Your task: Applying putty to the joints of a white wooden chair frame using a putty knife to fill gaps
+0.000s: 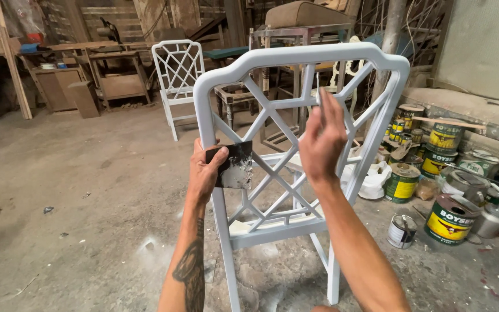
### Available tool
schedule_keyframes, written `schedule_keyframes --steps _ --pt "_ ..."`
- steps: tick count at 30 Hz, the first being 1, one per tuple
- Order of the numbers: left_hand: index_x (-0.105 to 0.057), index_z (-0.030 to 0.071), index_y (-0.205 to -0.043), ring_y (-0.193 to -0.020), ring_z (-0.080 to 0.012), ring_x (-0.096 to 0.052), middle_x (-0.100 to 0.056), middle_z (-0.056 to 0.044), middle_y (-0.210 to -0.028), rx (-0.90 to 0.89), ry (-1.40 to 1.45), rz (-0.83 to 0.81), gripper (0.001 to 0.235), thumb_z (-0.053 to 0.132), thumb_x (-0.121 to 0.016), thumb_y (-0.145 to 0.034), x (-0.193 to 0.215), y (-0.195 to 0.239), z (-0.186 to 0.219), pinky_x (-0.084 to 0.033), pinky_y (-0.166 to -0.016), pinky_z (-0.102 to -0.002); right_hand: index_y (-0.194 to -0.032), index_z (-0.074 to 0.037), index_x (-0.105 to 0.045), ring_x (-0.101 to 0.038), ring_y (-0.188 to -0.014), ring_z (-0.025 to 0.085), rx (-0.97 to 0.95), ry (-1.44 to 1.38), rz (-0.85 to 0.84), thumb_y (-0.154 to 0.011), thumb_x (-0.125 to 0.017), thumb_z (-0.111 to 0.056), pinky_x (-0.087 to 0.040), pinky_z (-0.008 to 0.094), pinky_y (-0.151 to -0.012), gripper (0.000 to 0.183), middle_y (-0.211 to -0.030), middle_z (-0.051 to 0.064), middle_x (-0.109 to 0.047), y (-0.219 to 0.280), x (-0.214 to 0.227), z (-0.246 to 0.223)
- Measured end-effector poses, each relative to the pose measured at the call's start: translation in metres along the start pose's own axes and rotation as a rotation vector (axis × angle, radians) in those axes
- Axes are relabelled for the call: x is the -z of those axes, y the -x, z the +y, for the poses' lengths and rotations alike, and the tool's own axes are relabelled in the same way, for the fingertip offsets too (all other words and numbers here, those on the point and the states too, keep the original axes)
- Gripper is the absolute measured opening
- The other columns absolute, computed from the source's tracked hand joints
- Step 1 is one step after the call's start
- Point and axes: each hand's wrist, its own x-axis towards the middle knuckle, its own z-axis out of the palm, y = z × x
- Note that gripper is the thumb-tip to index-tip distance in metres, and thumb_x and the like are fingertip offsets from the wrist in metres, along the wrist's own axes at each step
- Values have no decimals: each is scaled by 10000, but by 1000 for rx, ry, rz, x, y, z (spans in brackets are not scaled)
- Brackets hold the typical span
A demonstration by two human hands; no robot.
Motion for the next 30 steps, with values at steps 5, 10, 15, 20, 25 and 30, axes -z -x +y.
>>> schedule_keyframes --steps 5,10,15,20,25,30 --pt "-770 33 -959 -1260 -365 -464 -484 -218 -1283 -32 6 73 304 330 -719 -917 -3 31 44 -328 -1141 -481 -1270 30 -661 -686 -731 214 -184 -252 -58 -1074 -533 -84 -559 307 -662 261 -882 167 -687 61 54 0" --pt "-671 0 -1152 -887 -264 -677 -679 -173 -1145 240 501 391 403 306 -661 -891 -37 103 62 -617 -693 -360 -1140 53 -613 -798 -710 252 240 -210 -281 -1031 -554 -17 -690 154 -476 143 -901 205 -732 115 80 -3" --pt "-685 12 -1108 -806 -218 -690 -734 -137 -941 622 808 625 240 198 -668 -958 -51 126 51 -587 -711 -347 -978 22 -595 -765 -952 289 232 -225 -506 -919 -627 52 -667 239 -725 74 -1156 234 -695 156 87 -6" --pt "-660 -7 -1144 -827 -279 -705 -739 -170 -960 709 787 652 278 158 -684 -922 -46 138 37 -595 -739 -417 -1394 -42 -585 -703 -1205 283 101 -357 -736 -964 -556 65 -567 307 -980 444 -1333 161 -651 184 89 8" --pt "-705 -86 -1212 -883 -281 -699 -748 -204 -1010 725 765 560 441 103 -749 -816 -39 151 40 -588 -802 -377 -1481 -47 -535 -662 -1114 296 170 -158 -835 -899 -537 167 -525 317 -1005 621 -1277 152 -531 194 85 -1" --pt "-722 -75 -1191 -858 -282 -699 -744 -204 -970 643 743 496 415 111 -746 -821 -32 158 22 -589 -759 -386 -1508 -129 -496 -676 -1057 274 108 -42 -909 -703 -473 244 -559 269 -888 887 -1369 143 -490 196 80 17"
